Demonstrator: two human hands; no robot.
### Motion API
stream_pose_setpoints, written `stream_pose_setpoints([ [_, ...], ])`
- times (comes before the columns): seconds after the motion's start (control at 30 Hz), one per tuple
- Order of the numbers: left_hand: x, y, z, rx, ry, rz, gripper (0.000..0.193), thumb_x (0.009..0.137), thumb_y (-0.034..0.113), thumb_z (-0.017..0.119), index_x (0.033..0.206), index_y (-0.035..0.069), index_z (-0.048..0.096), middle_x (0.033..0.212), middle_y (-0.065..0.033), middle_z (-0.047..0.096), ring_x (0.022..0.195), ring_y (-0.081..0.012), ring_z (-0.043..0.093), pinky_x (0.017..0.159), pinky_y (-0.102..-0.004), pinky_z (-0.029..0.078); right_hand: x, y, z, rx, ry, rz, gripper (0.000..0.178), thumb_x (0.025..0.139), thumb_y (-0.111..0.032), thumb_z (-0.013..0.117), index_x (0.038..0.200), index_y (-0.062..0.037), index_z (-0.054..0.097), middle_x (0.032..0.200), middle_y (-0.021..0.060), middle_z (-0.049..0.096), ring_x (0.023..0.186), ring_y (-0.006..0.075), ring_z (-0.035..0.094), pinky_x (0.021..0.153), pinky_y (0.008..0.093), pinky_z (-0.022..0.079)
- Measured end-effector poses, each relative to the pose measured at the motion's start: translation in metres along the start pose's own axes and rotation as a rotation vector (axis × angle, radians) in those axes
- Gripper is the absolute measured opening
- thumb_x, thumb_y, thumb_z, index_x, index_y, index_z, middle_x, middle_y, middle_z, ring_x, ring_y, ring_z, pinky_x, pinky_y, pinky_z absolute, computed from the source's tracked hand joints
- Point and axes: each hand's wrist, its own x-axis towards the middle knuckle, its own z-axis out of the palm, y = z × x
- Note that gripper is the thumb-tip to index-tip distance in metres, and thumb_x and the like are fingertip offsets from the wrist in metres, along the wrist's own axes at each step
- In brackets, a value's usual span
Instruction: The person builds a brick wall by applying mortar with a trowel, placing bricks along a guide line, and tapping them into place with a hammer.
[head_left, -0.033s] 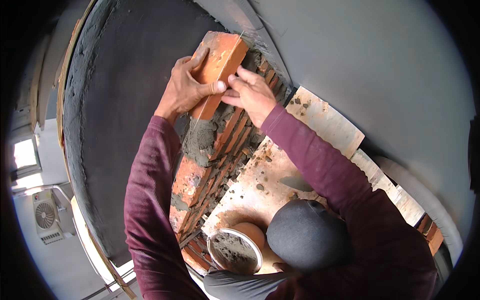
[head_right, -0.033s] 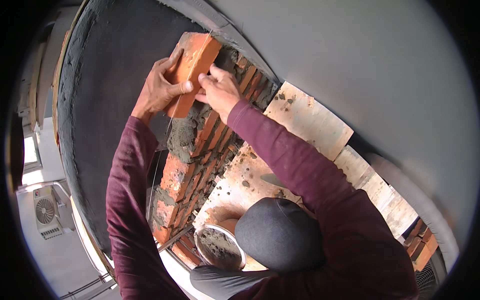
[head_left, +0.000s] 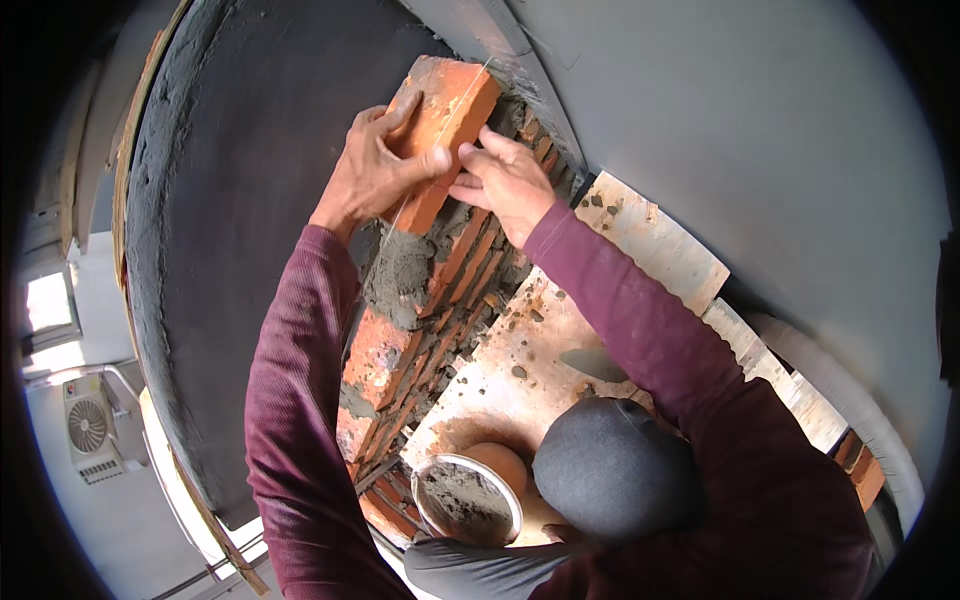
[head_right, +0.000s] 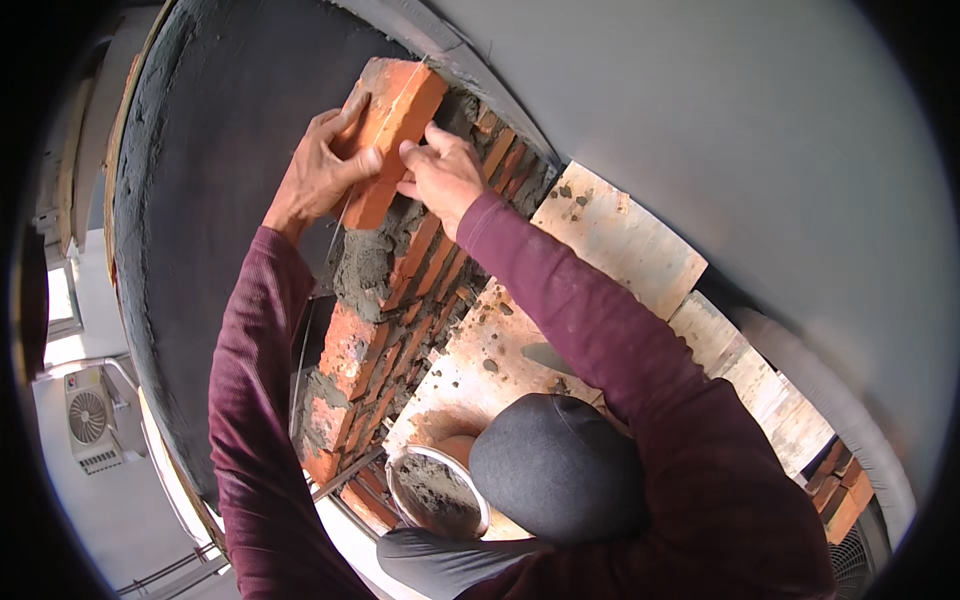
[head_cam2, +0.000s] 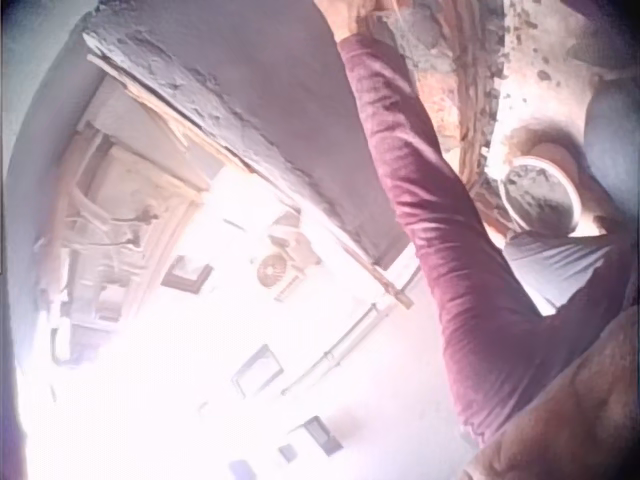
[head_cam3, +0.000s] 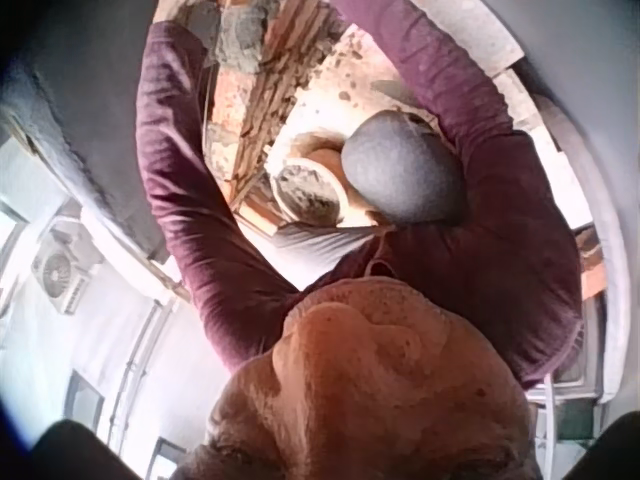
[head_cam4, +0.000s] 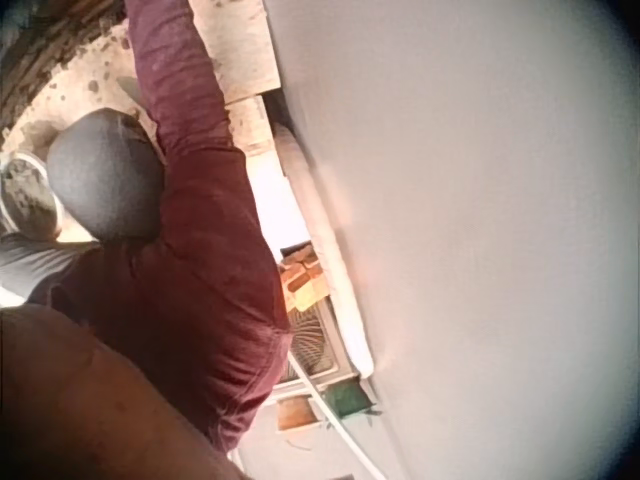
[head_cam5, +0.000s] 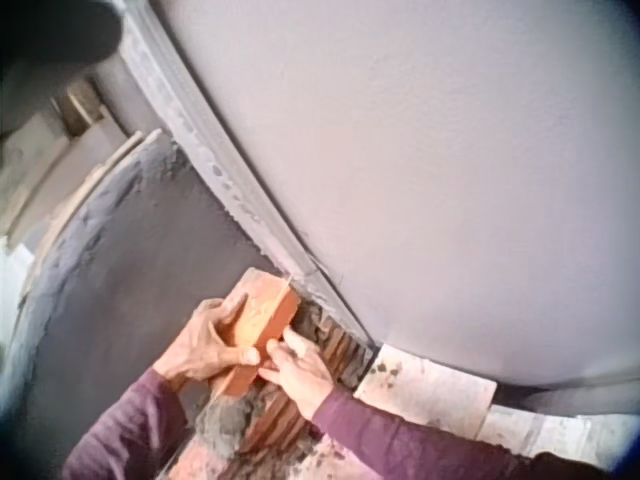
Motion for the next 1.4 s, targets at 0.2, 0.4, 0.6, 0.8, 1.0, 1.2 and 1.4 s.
stream_pose_setpoints([
  [0.2,0.012,-0.019,0.023,-0.308,-0.052,-0.218,0.103,0.085,0.082,0.043,0.14,-0.005,0.051,0.14,-0.03,0.041,0.127,-0.0422,0.049,0.104,-0.0499,0.043,0.004,0.01,-0.009,-0.091,0.014,0.069,0.066,0.099,-0.016,0.057,0.15,0.0082,0.023,0.14,0.0287,0.042,0.123,0.0396,0.053,0.099,0.0426,0.055],
  [0.4,0.015,-0.009,0.032,-0.162,-0.087,-0.127,0.116,0.074,0.09,0.047,0.139,-0.006,0.051,0.136,-0.0317,0.043,0.131,-0.0441,0.044,0.106,-0.0546,0.041,0.002,0.006,-0.014,-0.153,0.053,0.026,0.045,0.098,-0.013,0.057,0.136,0.0078,0.043,0.126,0.0198,0.05,0.12,0.0339,0.056,0.101,0.04,0.054],
  [0.6,0.019,-0.022,0.032,-0.26,-0.095,-0.17,0.127,0.072,0.097,0.03,0.144,-0.006,0.044,0.146,-0.0313,0.038,0.141,-0.0437,0.034,0.11,-0.057,0.037,0.009,0.008,-0.014,-0.195,0.047,0.065,0.043,0.097,-0.01,0.057,0.133,0.0085,0.043,0.127,0.0208,0.048,0.121,0.0348,0.055,0.103,0.041,0.052],
  [0.8,-0.009,0.04,-0.021,-0.284,0.107,-0.188,0.076,0.097,0.065,0.045,0.133,0.0,0.059,0.133,-0.0142,0.06,0.128,-0.028,0.051,0.111,-0.0409,0.033,0.01,-0.001,-0.031,-0.222,-0.004,0.052,0.052,0.098,-0.008,0.052,0.142,0.0108,0.032,0.135,0.0248,0.044,0.121,0.0364,0.057,0.1,0.0403,0.054],
  [1.0,-0.127,0.089,0.084,0.214,0.255,0.004,0.058,0.084,0.016,0.073,0.135,-0.002,0.052,0.145,-0.0292,0.041,0.132,-0.0435,0.038,0.109,-0.0516,0.037,-0.016,-0.012,-0.036,-0.399,0.001,-0.021,0.065,0.099,-0.01,0.051,0.152,0.0082,0.019,0.146,0.0264,0.04,0.11,0.0289,0.064,0.091,0.0349,0.057],
  [1.2,-0.079,0.022,0.132,0.29,0.724,-0.116,0.066,0.085,0.018,0.073,0.145,0.01,0.046,0.151,-0.0297,0.033,0.137,-0.0458,0.035,0.113,-0.0503,0.034,-0.106,-0.008,-0.115,-0.951,-0.092,-0.059,0.039,0.098,-0.014,0.056,0.132,0.004,0.055,0.126,0.0134,0.06,0.105,0.0194,0.063,0.082,0.0298,0.056],
  [1.4,-0.057,0.008,0.136,0.292,0.807,-0.1,0.045,0.083,0.022,0.074,0.128,0.022,0.065,0.135,-0.0145,0.059,0.126,-0.0391,0.051,0.104,-0.0447,0.045,-0.23,0.002,-0.218,-1.776,0.065,0.099,0.03,0.088,-0.018,0.062,0.11,0.0024,0.066,0.108,0.0211,0.064,0.1,0.0377,0.063,0.088,0.0436,0.051],
])
